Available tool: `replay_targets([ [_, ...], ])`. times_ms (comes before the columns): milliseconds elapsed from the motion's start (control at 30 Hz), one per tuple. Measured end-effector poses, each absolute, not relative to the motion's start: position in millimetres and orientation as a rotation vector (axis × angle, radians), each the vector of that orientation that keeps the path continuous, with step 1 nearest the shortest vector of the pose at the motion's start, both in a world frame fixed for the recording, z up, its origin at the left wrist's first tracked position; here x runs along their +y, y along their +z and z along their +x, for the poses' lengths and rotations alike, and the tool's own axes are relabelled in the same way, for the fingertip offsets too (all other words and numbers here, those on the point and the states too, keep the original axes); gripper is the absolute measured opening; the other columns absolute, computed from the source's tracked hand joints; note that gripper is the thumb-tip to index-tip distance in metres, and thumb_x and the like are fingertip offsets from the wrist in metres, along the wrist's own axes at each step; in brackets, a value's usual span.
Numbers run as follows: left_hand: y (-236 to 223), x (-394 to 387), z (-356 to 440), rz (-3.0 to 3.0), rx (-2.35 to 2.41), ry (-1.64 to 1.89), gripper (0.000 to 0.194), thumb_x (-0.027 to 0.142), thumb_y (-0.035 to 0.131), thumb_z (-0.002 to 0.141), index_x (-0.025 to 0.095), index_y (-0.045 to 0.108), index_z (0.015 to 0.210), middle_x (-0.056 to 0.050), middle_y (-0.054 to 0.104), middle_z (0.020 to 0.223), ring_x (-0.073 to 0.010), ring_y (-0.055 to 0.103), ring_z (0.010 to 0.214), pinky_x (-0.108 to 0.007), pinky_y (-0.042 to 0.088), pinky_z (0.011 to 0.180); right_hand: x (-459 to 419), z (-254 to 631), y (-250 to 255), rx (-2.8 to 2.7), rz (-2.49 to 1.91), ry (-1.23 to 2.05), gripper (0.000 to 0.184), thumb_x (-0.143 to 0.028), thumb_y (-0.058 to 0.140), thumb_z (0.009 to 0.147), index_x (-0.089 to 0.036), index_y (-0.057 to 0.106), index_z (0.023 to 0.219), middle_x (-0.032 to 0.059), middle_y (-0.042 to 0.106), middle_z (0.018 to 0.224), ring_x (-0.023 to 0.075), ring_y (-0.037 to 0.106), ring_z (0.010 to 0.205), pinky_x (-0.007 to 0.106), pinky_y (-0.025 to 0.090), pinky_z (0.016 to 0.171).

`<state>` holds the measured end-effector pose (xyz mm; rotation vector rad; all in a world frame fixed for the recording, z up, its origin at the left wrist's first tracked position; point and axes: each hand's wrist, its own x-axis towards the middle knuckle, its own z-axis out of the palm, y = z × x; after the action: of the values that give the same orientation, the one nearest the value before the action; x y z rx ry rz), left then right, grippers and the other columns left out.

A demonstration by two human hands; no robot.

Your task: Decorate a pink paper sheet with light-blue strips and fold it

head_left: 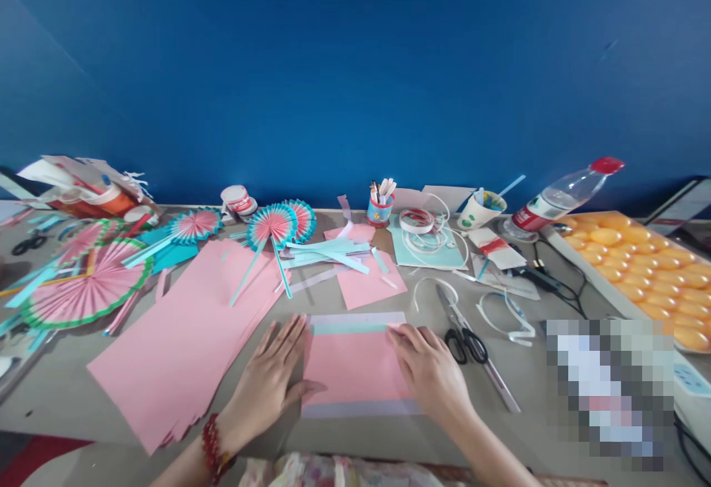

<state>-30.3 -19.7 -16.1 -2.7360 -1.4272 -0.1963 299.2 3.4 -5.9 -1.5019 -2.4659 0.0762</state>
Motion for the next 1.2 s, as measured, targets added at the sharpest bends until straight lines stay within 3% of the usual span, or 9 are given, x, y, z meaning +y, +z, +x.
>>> replay_targets([
  [200, -20, -20, -31, -2.723, -1.477, -0.277, 0.081, 0.061, 0.045, 0.097, 0.015, 0.021, 0.158, -0.015, 0.032, 0.159, -0.03, 0.03, 0.148, -0.049, 0.026, 0.12, 10, 311, -2, -2.302, -1.447, 0.17, 0.026, -0.019, 0.042, 0.098, -0.023, 0.064, 0.11, 0.0048, 0.071, 0.103, 0.0192, 0.066, 0.087, 0.031, 0.05, 0.075],
  [333, -16, -18, -22, -2.781, -1.5, -0.374, 0.069, 0.037, 0.05, 0.098, 0.013, 0.024, 0.156, -0.015, 0.028, 0.161, -0.0305, 0.024, 0.15, -0.053, 0.026, 0.119, 49, 307, 10, -2.189, -1.598, 0.151, 0.016, -0.029, 0.047, 0.097, -0.022, 0.06, 0.092, 0.002, 0.068, 0.084, 0.016, 0.062, 0.063, 0.028, 0.045, 0.059],
  [433, -8, -17, -9, -2.9, -1.422, -0.384, 0.061, 0.019, 0.049, 0.094, 0.017, 0.032, 0.152, -0.011, 0.027, 0.162, -0.028, 0.021, 0.151, -0.055, 0.024, 0.121, 93, 282, 16, -2.303, -1.551, 0.143, 0.013, -0.023, 0.049, 0.094, -0.022, 0.062, 0.097, 0.0062, 0.068, 0.096, 0.021, 0.065, 0.088, 0.03, 0.048, 0.076],
  [533, 1, -16, 0, -2.997, -1.32, -0.354, 0.058, 0.017, 0.051, 0.092, 0.02, 0.038, 0.149, -0.008, 0.032, 0.16, -0.0272, 0.023, 0.15, -0.056, 0.024, 0.121, 130, 250, 14, -2.342, -1.509, 0.134, 0.021, -0.017, 0.057, 0.086, -0.021, 0.064, 0.105, 0.0106, 0.067, 0.114, 0.0264, 0.059, 0.109, 0.035, 0.046, 0.089],
  [700, 5, -18, -10, -2.954, -1.42, -0.472, 0.049, 0.015, 0.052, 0.09, 0.021, 0.048, 0.139, -0.009, 0.038, 0.157, -0.0276, 0.033, 0.146, -0.054, 0.034, 0.118, 153, 231, 8, -2.308, -1.498, 0.191, 0.019, -0.01, 0.049, 0.085, -0.02, 0.065, 0.087, 0.0113, 0.069, 0.094, 0.0252, 0.062, 0.094, 0.036, 0.045, 0.086],
  [800, 7, -16, -19, -2.868, -1.522, -0.685, 0.044, 0.011, 0.049, 0.091, 0.022, 0.052, 0.133, -0.009, 0.046, 0.151, -0.0255, 0.042, 0.14, -0.048, 0.042, 0.113, 150, 245, 17, -2.24, -1.509, 0.283, 0.021, -0.014, 0.044, 0.087, -0.02, 0.063, 0.092, 0.0094, 0.069, 0.093, 0.0224, 0.063, 0.087, 0.032, 0.046, 0.075],
  [933, 28, 1, -14, -2.728, -1.558, -1.026, 0.041, 0.014, 0.044, 0.098, 0.022, 0.047, 0.138, -0.012, 0.048, 0.147, -0.0239, 0.046, 0.137, -0.043, 0.045, 0.109, 131, 266, 43, -2.242, -1.418, 0.539, 0.017, -0.021, 0.047, 0.088, -0.022, 0.062, 0.095, 0.0016, 0.069, 0.087, 0.0153, 0.063, 0.073, 0.025, 0.047, 0.066],
  [1100, 63, 30, 11, -2.738, -1.499, -1.088, 0.06, 0.042, 0.059, 0.096, 0.018, 0.038, 0.148, -0.018, 0.039, 0.154, -0.0344, 0.028, 0.147, -0.056, 0.026, 0.117, 82, 277, 70, -1.97, -1.174, 1.306, 0.018, -0.033, 0.054, 0.088, -0.019, 0.065, 0.089, 0.001, 0.065, 0.077, 0.0137, 0.061, 0.067, 0.025, 0.049, 0.064],
  [1200, 65, 36, 19, -3.063, -1.52, -1.044, 0.032, 0.045, 0.06, 0.095, 0.02, 0.064, 0.115, -0.009, 0.069, 0.116, -0.0268, 0.06, 0.116, -0.048, 0.032, 0.114, 54, 284, 72, -1.864, -1.199, 1.399, 0.02, -0.035, 0.056, 0.087, -0.019, 0.067, 0.092, 0.0016, 0.065, 0.076, 0.0134, 0.061, 0.067, 0.025, 0.049, 0.066],
])
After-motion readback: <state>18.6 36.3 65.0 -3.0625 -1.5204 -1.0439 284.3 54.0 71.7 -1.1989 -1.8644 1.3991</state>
